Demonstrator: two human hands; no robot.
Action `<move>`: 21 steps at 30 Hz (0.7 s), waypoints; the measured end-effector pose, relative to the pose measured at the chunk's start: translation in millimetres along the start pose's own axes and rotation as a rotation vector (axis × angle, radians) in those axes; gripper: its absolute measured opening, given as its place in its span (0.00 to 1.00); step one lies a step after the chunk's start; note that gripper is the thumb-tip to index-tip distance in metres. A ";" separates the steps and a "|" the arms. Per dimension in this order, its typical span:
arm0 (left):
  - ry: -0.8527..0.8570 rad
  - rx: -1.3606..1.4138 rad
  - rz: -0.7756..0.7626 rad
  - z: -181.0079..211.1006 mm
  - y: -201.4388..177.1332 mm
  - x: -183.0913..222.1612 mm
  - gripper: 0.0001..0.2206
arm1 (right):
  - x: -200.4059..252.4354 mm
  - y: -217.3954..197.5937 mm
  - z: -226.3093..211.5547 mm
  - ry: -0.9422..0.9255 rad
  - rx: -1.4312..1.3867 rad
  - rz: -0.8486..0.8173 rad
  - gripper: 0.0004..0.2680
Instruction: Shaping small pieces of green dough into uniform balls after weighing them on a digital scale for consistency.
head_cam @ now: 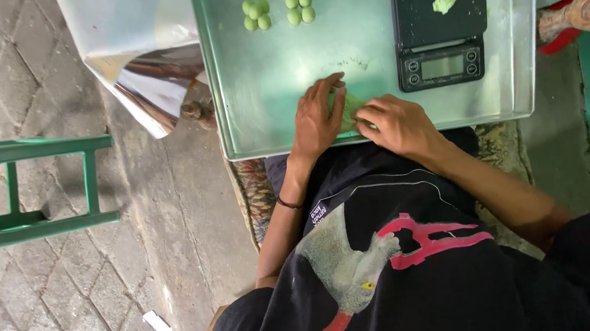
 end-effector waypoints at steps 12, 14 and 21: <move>0.126 -0.027 0.162 -7.1 0.2 0.6 0.11 | 1.3 -4.9 9.4 0.101 -0.096 -0.287 0.08; 0.112 -0.035 0.178 -10.1 2.5 0.7 0.12 | 2.8 1.2 10.2 0.036 0.013 -0.286 0.09; 0.146 -0.012 0.179 -3.7 -4.7 -0.4 0.10 | -7.3 -25.1 0.6 0.058 -0.087 -0.249 0.06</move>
Point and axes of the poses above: each hand's wrist, its own x-axis away from the middle knuckle, its own y-axis out of the palm, z = x × y, the point moved 9 cm from there along -x, towards the middle knuckle, and after that the axes turned 4 degrees about -x, right-handed, at the moved point
